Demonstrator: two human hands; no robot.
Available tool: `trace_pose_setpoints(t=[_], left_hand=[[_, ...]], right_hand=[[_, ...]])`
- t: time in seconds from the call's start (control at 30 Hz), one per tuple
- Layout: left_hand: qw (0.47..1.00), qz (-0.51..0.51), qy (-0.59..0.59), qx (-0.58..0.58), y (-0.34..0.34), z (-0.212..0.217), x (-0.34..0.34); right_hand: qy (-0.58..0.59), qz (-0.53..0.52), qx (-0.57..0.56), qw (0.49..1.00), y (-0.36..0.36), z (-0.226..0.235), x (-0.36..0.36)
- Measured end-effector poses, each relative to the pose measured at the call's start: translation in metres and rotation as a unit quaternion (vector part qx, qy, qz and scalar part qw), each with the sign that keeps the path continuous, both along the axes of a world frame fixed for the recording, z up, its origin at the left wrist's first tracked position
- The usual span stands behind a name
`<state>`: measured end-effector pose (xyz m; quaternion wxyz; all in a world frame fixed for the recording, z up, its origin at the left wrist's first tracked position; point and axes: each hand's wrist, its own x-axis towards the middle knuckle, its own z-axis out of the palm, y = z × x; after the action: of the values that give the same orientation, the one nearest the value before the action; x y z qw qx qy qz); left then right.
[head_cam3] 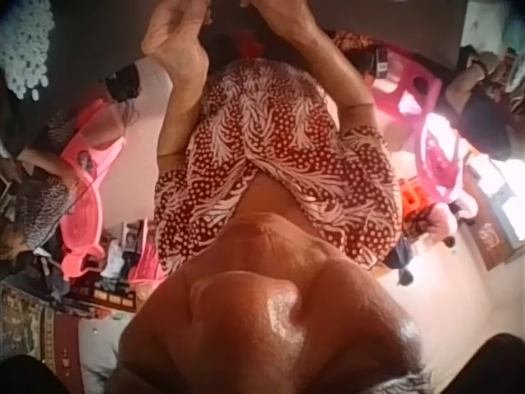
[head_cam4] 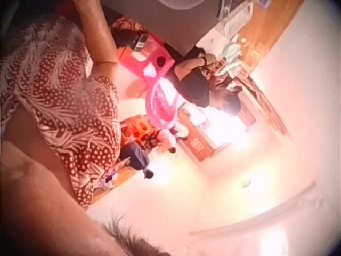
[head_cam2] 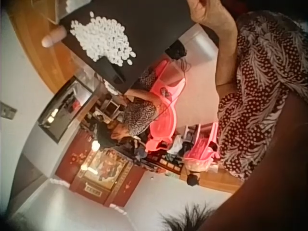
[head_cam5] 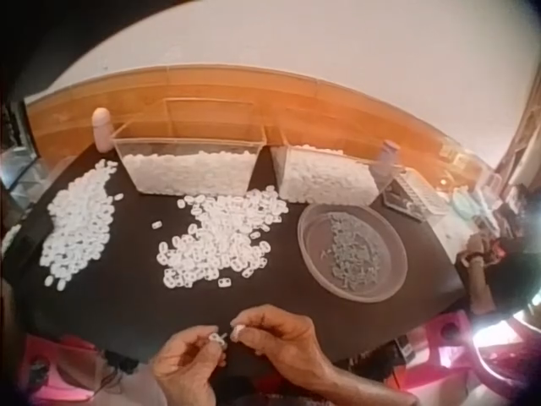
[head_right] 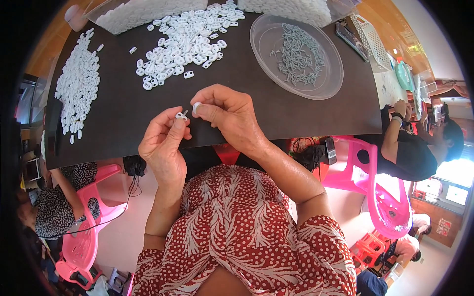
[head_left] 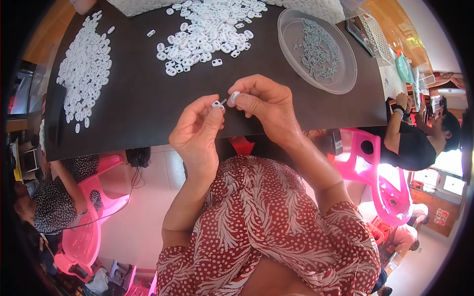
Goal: Assembling small white plastic components by inserting one piece into another.
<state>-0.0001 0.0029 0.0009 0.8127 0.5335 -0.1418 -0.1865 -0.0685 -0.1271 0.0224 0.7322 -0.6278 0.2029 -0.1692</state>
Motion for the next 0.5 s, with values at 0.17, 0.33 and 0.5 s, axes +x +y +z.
trace_pose_setpoints(t=[0.17,0.33,0.5], left_hand=[[1.0,0.003,0.018,0.024,0.0002,0.0054,-0.0011],[0.999,-0.002,0.02,0.033,-0.0007,0.0068,-0.0014],[0.999,-0.005,0.023,0.04,-0.0007,0.0059,-0.0013]], right_hand=[[-0.014,-0.008,0.002,1.0,0.0006,0.0,0.0008],[-0.004,-0.026,0.016,1.0,-0.004,-0.0057,0.0027],[-0.022,-0.029,0.003,0.999,-0.0027,-0.0058,0.0042]])
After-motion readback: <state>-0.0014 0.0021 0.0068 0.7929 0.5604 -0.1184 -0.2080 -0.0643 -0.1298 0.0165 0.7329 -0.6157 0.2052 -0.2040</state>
